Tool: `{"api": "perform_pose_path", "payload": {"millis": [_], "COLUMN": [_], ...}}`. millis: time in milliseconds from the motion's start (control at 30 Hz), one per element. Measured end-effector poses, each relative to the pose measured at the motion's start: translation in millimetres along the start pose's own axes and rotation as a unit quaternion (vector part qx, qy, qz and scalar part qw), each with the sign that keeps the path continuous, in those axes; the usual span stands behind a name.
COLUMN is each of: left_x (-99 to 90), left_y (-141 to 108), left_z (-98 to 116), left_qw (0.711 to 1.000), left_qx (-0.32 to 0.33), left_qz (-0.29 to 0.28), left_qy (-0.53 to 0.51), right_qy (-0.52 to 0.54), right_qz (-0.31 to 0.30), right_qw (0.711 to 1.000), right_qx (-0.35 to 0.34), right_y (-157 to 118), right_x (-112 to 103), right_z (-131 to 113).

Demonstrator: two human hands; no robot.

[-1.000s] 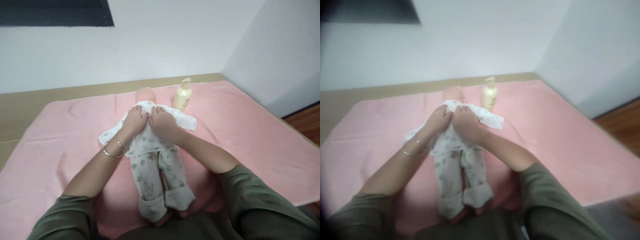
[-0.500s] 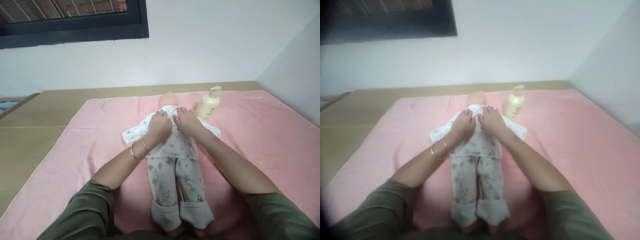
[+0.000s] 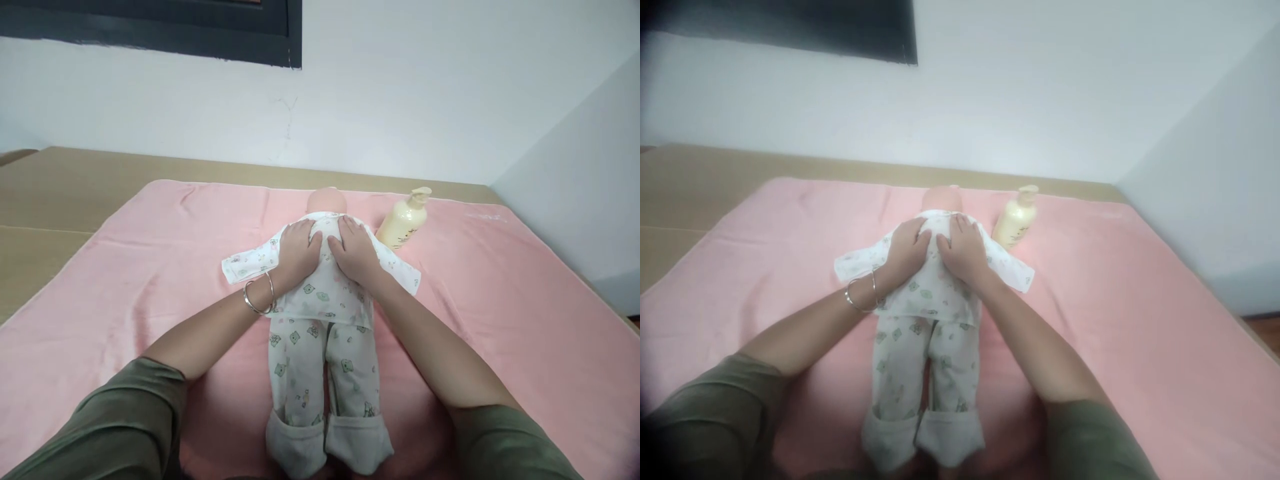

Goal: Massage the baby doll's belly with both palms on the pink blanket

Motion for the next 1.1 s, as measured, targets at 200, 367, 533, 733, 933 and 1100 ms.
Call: {"api": "perform_pose_path", "payload": {"millis": [200, 367, 533, 733, 933, 1100], "left_x": [-4.5, -9.9, -10.3, -15.6, -11.9, -13.5], "left_y": [2, -16, -23, 7, -19, -11], "left_z": [3, 14, 18, 4, 15, 12], "left_qw": [0.999, 0.984, 0.969, 0.99, 0.977, 0.982], "left_qx": [0.017, 0.129, 0.195, 0.023, 0.157, 0.155], "left_qz": [-0.004, 0.001, 0.002, -0.042, 0.034, 0.004], "left_qy": [0.043, 0.127, 0.154, 0.133, 0.138, 0.108], "right_qy": [-0.008, 0.001, -0.049, -0.093, -0.024, -0.046], "right_qz": [0.009, -0.059, -0.047, 0.033, -0.025, -0.06], "right_qw": [1.0, 0.996, 0.995, 0.993, 0.999, 0.997], "right_qx": [-0.017, -0.062, -0.068, -0.065, 0.0, 0.006], "right_y": [-3, 0, -4, -24, -6, -9], "right_x": [1, -11, -17, -8, -14, -22], "right_z": [1, 14, -4, -39, -11, -18]}}
Point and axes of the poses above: each hand's wrist, its own y-axis towards the middle knuckle, its own x-axis out of the palm, z = x × y, the point moved 1 cm from there along y, towards the middle knuckle, and after that the axes turned 12 degrees about -x, right-handed, at the moved point
